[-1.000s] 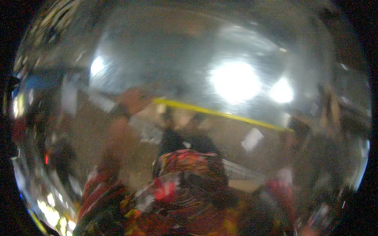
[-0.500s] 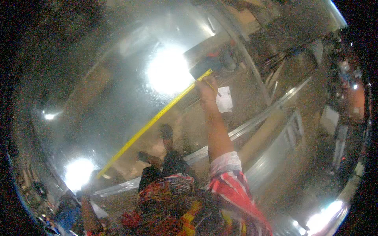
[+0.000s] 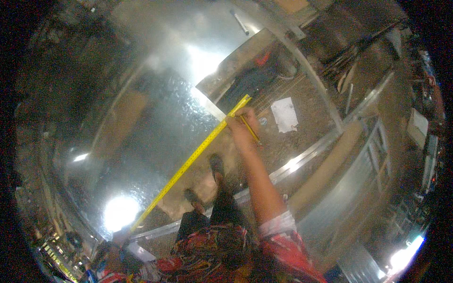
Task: The person measures a large metal sheet using a tape measure and marks it with a pencil. They repeatedly measure different sections and apply masking tape to mark specific points on the sheet.
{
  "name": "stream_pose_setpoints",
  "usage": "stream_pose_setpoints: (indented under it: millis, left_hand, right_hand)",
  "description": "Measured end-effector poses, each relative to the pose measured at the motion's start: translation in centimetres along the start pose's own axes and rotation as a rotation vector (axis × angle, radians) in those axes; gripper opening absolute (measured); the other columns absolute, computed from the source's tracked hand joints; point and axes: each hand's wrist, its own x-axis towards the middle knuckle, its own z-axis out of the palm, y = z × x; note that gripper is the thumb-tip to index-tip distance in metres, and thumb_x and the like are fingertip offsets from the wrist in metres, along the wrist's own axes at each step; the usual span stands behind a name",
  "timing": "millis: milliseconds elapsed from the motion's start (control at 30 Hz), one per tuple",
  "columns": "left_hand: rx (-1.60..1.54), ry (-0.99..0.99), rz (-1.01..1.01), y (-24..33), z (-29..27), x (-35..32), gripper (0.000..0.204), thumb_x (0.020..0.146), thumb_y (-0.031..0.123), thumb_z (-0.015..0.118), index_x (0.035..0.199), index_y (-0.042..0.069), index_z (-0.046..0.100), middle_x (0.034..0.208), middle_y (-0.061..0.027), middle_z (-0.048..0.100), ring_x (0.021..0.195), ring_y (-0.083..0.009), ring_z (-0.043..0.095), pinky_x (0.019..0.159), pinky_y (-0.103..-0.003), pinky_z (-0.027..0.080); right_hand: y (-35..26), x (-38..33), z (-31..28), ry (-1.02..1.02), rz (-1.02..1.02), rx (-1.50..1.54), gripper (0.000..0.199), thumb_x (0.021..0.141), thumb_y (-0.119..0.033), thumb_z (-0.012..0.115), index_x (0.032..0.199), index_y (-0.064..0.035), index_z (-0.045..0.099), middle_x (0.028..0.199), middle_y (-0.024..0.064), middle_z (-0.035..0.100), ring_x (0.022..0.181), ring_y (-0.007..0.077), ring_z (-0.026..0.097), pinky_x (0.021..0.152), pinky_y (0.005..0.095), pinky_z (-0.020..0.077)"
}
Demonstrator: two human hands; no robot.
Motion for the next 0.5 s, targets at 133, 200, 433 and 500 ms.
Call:
stream_pose_setpoints:
  millis: [133, 200, 433, 500]
  left_hand:
    - [0.000, -0.097, -0.049, -1.1, -0.6, 1.3, 0.043, 0.082, 0.041, 0.091, 0.073, 0.003, 0.072, 0.066, -0.0045, 0.070, 0.059, -0.0120, 0.063, 0.055, -0.032, 0.051]
    - [-0.002, -0.126, -0.054, -1.6, -0.6, 2.1, 0.043, 0.083, 0.041, 0.091, 0.074, 0.003, 0.074, 0.066, -0.0046, 0.070, 0.060, -0.0120, 0.064, 0.056, -0.032, 0.051]
    - [-0.141, -0.215, -0.023, -3.2, -0.3, 3.3, 0.045, 0.083, 0.042, 0.091, 0.073, 0.001, 0.074, 0.066, -0.0061, 0.070, 0.056, -0.0130, 0.064, 0.054, -0.033, 0.050]
    - [-0.002, -0.211, 0.172, -3.5, -1.4, 3.5, 0.049, 0.082, 0.046, 0.090, 0.072, 0.001, 0.074, 0.064, -0.0060, 0.069, 0.055, -0.0137, 0.064, 0.051, -0.033, 0.049]
  right_hand:
    - [0.1, 0.2, -0.4, -0.023, -0.045, -0.002, 0.030, 0.091, 0.006, 0.070, 0.106, -0.0087, 0.049, 0.098, 0.0082, 0.067, 0.078, 0.0158, 0.068, 0.065, 0.0323, 0.0623]
    - [0.7, 0.2, -0.5, 0.021, -0.077, -0.077, 0.030, 0.090, 0.007, 0.070, 0.105, -0.0087, 0.049, 0.097, 0.0080, 0.067, 0.076, 0.0151, 0.068, 0.064, 0.0313, 0.0609]
    - [-0.9, -0.5, 0.4, 0.046, -0.006, 0.017, 0.030, 0.088, 0.007, 0.072, 0.104, -0.0090, 0.052, 0.090, 0.0060, 0.067, 0.073, 0.0123, 0.066, 0.060, 0.0276, 0.0557]
    - [0.5, -0.1, -0.3, 0.073, -0.074, -0.112, 0.031, 0.088, 0.007, 0.072, 0.104, -0.0090, 0.052, 0.091, 0.0059, 0.067, 0.073, 0.0123, 0.066, 0.061, 0.0275, 0.0564]
